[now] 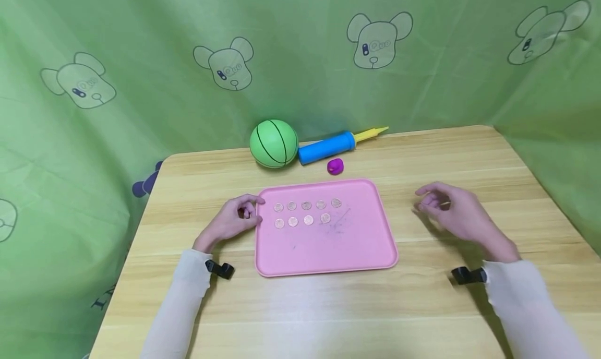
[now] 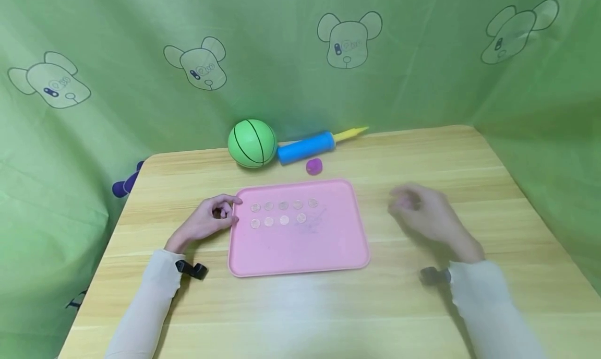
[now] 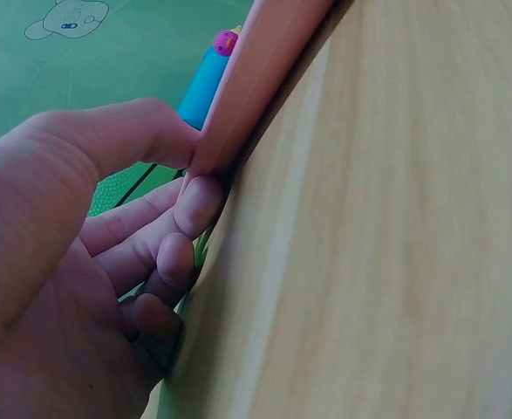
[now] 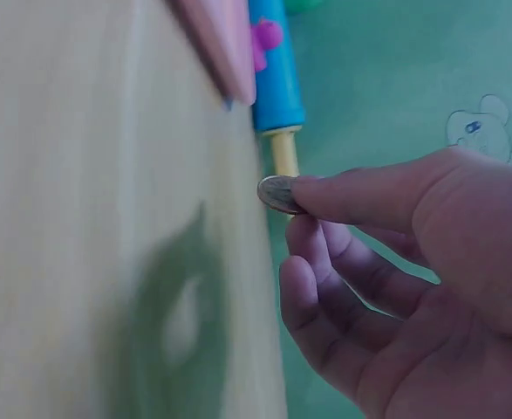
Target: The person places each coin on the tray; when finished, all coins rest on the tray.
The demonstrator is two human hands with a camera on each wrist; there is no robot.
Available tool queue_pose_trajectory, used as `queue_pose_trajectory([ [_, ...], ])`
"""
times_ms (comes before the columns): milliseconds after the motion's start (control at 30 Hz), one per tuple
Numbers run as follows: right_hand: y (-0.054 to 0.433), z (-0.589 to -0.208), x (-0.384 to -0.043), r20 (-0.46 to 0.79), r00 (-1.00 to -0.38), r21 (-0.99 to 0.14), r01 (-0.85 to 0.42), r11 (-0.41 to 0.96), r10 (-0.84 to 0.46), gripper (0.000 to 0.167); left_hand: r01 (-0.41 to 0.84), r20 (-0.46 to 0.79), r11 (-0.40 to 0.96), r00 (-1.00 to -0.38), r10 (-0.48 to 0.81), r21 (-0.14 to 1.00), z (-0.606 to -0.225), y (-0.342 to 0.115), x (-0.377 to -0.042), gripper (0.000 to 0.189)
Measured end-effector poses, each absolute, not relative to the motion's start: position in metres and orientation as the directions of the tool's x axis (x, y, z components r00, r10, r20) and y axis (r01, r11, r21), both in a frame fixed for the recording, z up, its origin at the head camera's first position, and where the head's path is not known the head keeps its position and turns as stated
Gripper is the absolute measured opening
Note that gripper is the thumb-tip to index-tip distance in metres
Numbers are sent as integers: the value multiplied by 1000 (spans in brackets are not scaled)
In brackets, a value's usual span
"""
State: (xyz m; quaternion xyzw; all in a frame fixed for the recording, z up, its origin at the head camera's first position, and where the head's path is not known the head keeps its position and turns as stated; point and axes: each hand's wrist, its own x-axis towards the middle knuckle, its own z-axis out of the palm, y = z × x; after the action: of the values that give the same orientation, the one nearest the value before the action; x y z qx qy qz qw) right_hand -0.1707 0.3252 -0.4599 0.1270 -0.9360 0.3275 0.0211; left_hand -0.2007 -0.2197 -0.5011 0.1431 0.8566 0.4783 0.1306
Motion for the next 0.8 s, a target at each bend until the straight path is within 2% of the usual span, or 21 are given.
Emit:
queue_pose_trajectory([
  [300,291,-450,-184,151,-954,-676,-291,677,-259,32,115,-93,506,-926,367,855,-502,-219,-201,51],
  [633,250,-445,-194,116,-940,-686,-310,659,-322,28,115,-89,500,-926,366,858,-503,-218,-202,51],
  [800,233,-447,-198,44,-939,-727,-265,633,-342,29,111,-93,502,-927,363,858,-502,-219,-201,50],
])
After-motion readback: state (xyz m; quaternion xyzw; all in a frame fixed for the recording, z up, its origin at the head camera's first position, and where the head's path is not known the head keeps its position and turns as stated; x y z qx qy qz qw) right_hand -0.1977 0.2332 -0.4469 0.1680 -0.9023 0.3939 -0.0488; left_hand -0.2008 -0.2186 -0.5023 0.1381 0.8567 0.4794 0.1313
